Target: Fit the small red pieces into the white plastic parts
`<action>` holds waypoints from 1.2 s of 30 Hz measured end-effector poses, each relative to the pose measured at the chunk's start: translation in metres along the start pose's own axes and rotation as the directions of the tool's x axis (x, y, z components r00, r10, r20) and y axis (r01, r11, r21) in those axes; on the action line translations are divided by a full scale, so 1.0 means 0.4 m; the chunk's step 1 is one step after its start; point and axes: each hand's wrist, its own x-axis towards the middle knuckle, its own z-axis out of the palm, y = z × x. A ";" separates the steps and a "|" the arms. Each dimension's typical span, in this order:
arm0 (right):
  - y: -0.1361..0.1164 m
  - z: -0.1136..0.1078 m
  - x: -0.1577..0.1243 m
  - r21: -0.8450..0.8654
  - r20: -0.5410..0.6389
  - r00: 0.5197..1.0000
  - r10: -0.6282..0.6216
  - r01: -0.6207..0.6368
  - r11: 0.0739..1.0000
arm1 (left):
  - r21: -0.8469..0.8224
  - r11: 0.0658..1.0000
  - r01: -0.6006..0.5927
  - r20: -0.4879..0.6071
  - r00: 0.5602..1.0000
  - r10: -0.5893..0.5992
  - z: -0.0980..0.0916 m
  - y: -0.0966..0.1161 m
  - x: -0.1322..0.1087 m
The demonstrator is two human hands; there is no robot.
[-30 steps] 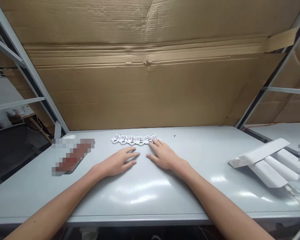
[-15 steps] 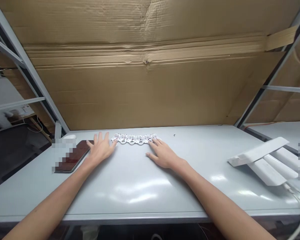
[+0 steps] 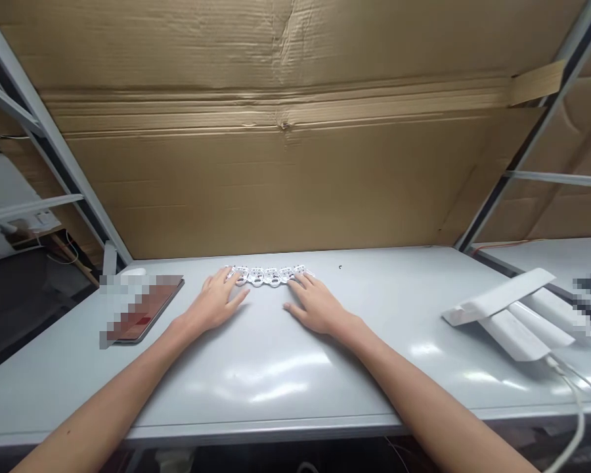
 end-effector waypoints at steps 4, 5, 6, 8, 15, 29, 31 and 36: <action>-0.015 0.004 0.003 0.031 0.026 0.997 -0.068 0.067 0.997 | 0.004 0.997 -0.082 0.083 0.993 0.081 0.007 0.003 -0.005; -0.016 0.005 0.005 0.047 0.045 0.996 -0.083 0.081 0.996 | 0.010 0.996 -0.083 0.094 0.992 0.082 0.008 0.000 -0.005; -0.015 0.005 0.007 0.065 0.067 0.993 -0.098 0.093 0.994 | 0.014 0.997 -0.081 0.101 0.992 0.079 0.009 -0.002 -0.004; -0.010 0.005 0.013 0.095 0.110 0.987 -0.120 0.110 0.989 | 0.010 0.997 -0.080 0.112 0.991 0.078 0.011 -0.008 -0.001; 0.008 0.016 0.024 0.119 0.156 0.985 -0.076 0.058 0.991 | -0.023 0.998 -0.062 0.149 0.987 0.065 0.013 -0.005 0.002; 0.005 0.023 0.023 0.100 0.147 0.989 -0.023 0.009 0.995 | 0.016 0.989 0.150 0.086 0.985 -0.150 0.007 -0.003 0.010; 0.006 0.023 0.022 0.104 0.136 0.990 -0.025 0.011 0.995 | 0.018 0.978 0.207 0.095 0.973 -0.208 0.009 -0.012 0.015; 0.006 0.021 0.021 0.096 0.125 0.992 -0.032 0.020 0.995 | -0.005 0.981 0.196 0.061 0.979 -0.196 0.011 -0.017 0.018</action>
